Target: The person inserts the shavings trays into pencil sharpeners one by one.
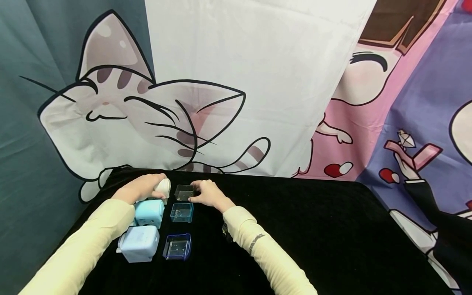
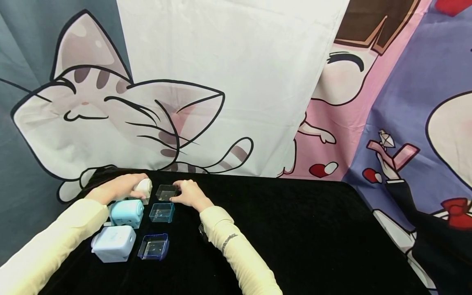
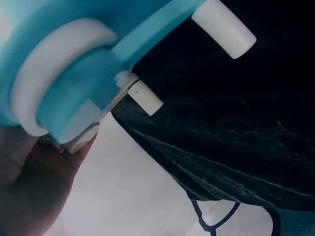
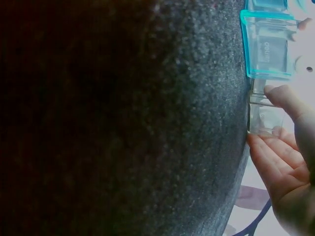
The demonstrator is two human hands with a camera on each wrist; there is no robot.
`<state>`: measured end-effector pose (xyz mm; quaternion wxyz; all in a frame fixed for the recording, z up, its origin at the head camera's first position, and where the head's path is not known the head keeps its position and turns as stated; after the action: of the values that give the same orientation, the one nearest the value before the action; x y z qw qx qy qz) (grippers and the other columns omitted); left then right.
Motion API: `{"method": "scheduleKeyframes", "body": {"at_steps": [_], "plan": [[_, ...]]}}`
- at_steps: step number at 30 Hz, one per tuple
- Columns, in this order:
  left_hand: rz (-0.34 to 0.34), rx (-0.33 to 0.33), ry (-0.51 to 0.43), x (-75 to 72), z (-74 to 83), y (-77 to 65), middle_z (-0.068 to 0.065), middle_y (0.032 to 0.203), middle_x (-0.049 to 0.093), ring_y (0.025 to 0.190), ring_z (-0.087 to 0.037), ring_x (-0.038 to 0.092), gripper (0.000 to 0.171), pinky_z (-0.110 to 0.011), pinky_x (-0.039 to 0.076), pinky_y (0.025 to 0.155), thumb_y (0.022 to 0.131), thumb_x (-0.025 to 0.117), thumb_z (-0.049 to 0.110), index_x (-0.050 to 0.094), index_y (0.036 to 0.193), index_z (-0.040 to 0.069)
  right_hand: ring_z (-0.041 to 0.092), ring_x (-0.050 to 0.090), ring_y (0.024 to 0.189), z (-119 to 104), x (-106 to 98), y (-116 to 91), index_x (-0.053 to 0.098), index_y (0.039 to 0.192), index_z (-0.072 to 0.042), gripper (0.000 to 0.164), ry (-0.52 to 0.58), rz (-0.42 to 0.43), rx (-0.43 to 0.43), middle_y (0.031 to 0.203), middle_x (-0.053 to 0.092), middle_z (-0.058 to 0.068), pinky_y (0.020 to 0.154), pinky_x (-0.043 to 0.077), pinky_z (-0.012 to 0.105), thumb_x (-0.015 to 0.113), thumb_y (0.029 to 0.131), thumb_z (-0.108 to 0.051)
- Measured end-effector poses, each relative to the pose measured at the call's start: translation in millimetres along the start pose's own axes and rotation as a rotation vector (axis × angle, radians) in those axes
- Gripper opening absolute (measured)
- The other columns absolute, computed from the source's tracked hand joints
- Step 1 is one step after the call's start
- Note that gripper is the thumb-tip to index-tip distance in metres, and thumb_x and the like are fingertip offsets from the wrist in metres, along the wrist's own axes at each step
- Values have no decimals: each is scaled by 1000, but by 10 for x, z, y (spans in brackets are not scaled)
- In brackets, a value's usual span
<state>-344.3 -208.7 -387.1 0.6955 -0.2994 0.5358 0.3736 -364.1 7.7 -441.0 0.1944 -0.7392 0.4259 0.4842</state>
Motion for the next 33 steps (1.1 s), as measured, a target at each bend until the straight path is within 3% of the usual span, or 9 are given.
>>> {"method": "scheduleKeyframes", "body": {"at_steps": [7,18,33], "plan": [[44,40,6,19,10,17,-2,81,55,70,-18,49,44,-36,44,63,72,74,32,52,99,6,2,57,90,6,-21,-26,58,118,-11,48,-1,3,9,104,66,-1,84,45,23,71,77,-33],[56,53,-8,45,16,43,-3,81,56,70,-18,50,44,-37,44,62,71,74,32,52,99,6,5,57,93,27,-20,-63,57,120,-12,49,32,14,50,107,65,0,83,46,23,72,77,-31],[25,39,0,40,-47,20,-3,82,56,71,-18,50,46,-38,45,63,72,74,32,51,101,5,0,56,89,2,18,-7,58,119,-12,49,21,16,29,104,66,-2,83,45,21,73,75,-31]]}}
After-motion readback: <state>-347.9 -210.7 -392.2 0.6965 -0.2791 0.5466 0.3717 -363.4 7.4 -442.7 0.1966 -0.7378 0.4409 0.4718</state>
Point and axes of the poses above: each hand's wrist, its own y-axis towards the middle knuckle, its own x-axis out of the palm, z = x × y, the point moved 2 cm from there along y, towards the middle knuckle
